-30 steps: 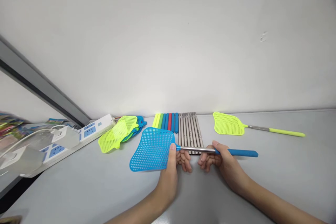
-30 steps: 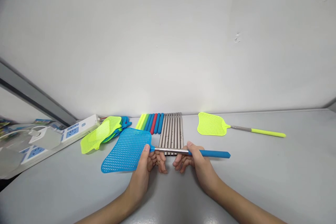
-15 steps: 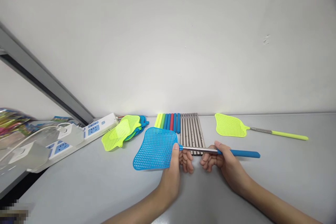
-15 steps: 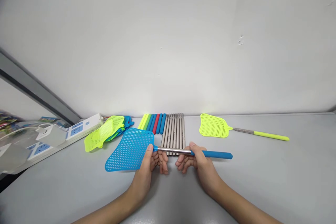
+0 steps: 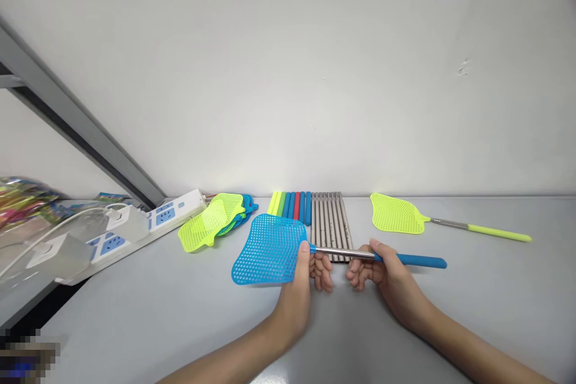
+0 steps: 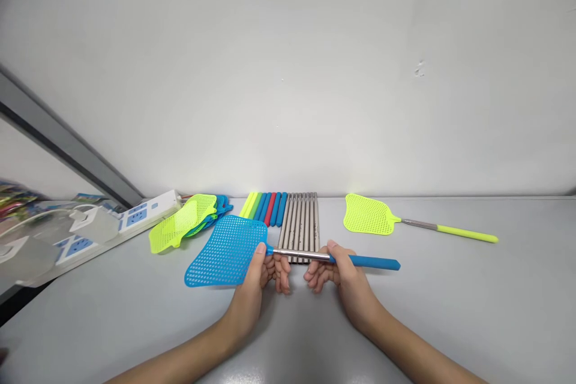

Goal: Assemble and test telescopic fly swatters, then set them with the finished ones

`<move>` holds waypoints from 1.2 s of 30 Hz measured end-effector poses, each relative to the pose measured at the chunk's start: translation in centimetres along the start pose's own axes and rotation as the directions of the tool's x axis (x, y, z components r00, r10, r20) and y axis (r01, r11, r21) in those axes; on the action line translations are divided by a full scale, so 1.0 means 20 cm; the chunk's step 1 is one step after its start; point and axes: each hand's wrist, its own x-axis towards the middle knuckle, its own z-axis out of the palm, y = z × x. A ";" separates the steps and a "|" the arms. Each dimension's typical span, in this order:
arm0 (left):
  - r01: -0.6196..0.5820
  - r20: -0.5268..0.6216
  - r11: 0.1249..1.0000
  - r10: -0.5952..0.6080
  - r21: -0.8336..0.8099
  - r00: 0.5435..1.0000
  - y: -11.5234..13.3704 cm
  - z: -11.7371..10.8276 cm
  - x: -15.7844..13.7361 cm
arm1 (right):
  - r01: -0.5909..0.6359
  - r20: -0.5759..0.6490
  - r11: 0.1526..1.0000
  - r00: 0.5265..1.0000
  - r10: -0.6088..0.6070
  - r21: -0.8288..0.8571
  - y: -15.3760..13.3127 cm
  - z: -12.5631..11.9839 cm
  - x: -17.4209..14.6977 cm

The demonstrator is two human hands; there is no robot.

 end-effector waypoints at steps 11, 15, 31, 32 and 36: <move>0.009 -0.032 0.999 -0.010 -0.045 0.999 0.01 -0.01 0.00 | 0.027 0.021 0.999 0.999 -0.026 -0.034 -0.03 0.01 -0.01; -0.025 -0.120 0.992 0.010 -0.123 0.993 0.00 -0.02 0.01 | 0.030 0.021 0.996 0.999 -0.028 -0.080 -0.04 0.01 -0.02; -0.147 -0.068 0.979 0.158 0.141 0.985 0.00 -0.06 0.00 | -0.282 0.019 0.925 0.958 0.287 0.256 -0.09 0.07 -0.11; -0.166 -0.054 0.967 0.179 0.193 0.982 0.00 -0.06 -0.01 | -0.328 0.041 0.894 0.942 0.332 0.305 -0.10 0.07 -0.12; -0.202 -0.041 0.919 0.229 0.339 0.973 0.00 -0.07 -0.03 | -0.506 0.178 0.712 0.856 0.486 0.487 -0.14 0.06 -0.14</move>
